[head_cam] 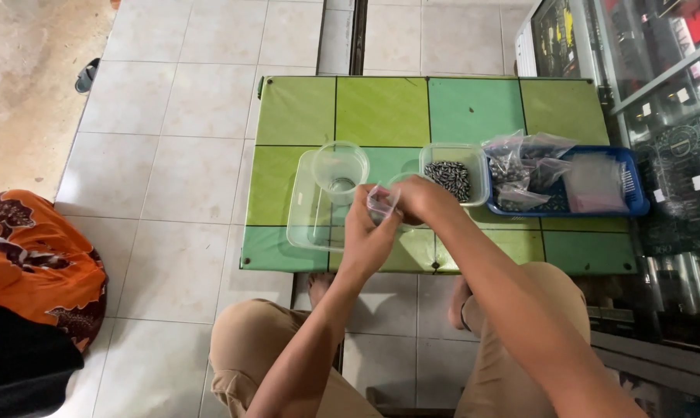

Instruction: Picking up small metal fishing weights from a container and placing them into small plastic zip-lock bags on a low table.

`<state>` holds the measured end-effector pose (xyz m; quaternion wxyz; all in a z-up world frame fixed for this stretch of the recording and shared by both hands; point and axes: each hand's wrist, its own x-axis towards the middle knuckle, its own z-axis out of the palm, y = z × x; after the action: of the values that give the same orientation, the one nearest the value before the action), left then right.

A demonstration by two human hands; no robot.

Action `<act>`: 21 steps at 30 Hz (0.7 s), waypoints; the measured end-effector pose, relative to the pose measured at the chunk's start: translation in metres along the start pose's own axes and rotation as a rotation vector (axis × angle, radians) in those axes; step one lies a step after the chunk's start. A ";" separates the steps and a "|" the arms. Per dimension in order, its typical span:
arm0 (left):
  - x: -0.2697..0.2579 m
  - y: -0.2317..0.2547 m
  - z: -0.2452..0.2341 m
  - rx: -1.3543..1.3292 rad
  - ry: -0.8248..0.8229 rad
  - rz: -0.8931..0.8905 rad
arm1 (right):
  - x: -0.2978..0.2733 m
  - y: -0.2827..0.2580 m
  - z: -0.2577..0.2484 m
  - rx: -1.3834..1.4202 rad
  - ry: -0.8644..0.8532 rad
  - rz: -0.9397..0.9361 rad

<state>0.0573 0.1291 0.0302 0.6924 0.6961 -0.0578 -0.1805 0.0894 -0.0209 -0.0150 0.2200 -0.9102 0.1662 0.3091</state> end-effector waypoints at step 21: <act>-0.002 0.003 -0.004 0.025 0.020 -0.012 | -0.002 0.010 0.009 -0.240 0.310 -0.320</act>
<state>0.0570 0.1332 0.0333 0.6830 0.7070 -0.0491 -0.1768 0.0787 -0.0239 -0.0231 0.1281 -0.9811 0.0139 0.1446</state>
